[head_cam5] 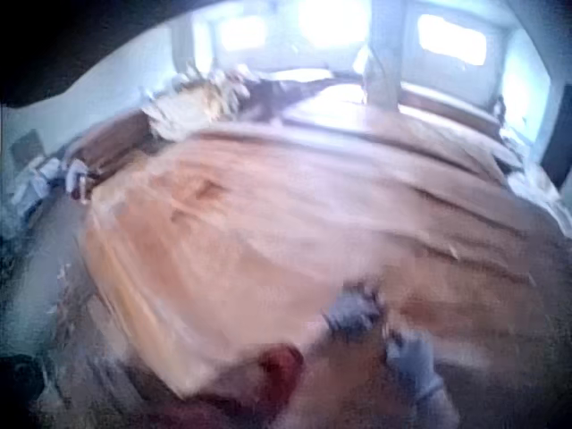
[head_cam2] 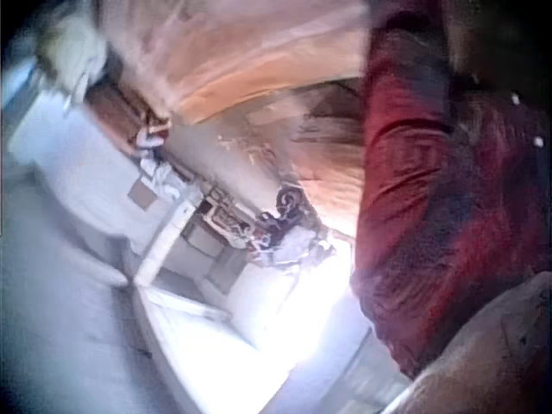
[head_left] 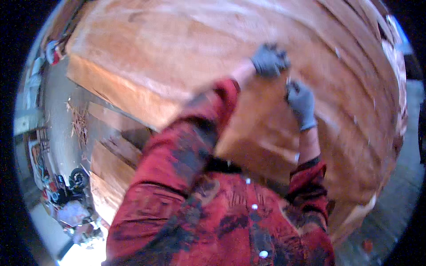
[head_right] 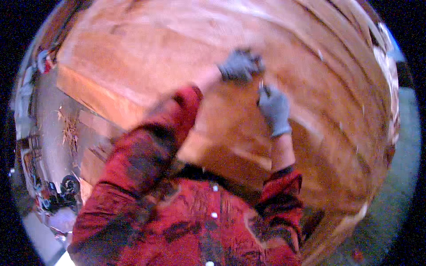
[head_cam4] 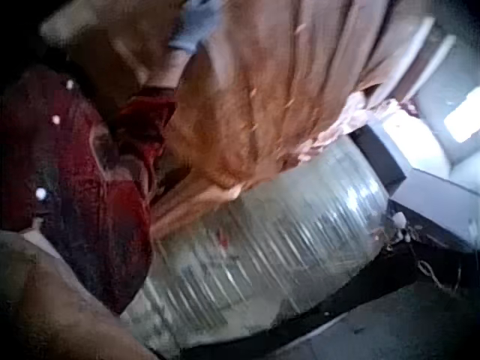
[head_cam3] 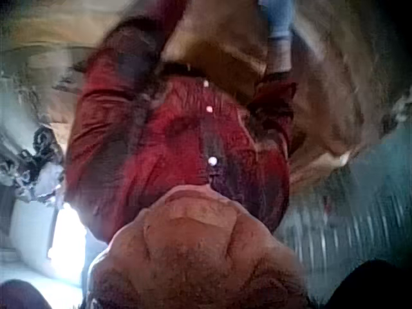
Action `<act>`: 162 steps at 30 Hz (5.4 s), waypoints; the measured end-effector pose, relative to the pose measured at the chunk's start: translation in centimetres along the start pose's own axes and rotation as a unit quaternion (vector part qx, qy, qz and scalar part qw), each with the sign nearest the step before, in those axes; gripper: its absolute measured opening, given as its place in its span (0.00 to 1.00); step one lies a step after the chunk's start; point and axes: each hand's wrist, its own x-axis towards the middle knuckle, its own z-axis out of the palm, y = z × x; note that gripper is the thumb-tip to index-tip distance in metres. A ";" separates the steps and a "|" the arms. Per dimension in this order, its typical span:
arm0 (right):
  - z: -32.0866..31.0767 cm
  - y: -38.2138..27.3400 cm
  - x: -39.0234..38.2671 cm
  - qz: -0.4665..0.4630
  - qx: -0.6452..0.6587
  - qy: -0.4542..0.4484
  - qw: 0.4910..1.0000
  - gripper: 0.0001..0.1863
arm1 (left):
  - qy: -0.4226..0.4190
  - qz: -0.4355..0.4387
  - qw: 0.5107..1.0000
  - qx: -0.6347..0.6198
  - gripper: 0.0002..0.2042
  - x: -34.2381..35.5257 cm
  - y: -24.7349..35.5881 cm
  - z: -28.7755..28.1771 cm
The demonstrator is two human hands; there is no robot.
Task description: The person applies a large sheet of wood veneer to a curved surface, smoothing it out by hand. They then use a utility knife to trim the excess veneer along the edges and apply small strips of tape to secure the veneer in place.
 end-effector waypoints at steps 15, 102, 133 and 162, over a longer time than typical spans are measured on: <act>-4.9 -6.6 -10.4 0.145 0.403 -0.061 0.901 0.04 | 0.029 -0.254 0.960 0.114 0.30 -27.4 6.8 -4.1; 1.0 -10.6 15.0 0.306 0.349 0.226 0.856 0.09 | 0.126 0.024 0.975 -0.179 0.41 -3.9 -20.7 -7.6; 2.8 -5.3 21.8 0.183 -0.361 -0.010 0.915 0.12 | 0.123 -0.003 0.978 -0.171 0.16 10.2 -15.5 0.0; 30.5 -31.5 48.9 -0.082 0.104 -0.223 0.966 0.13 | 0.148 -0.429 0.888 0.071 0.30 -28.9 -49.9 -11.8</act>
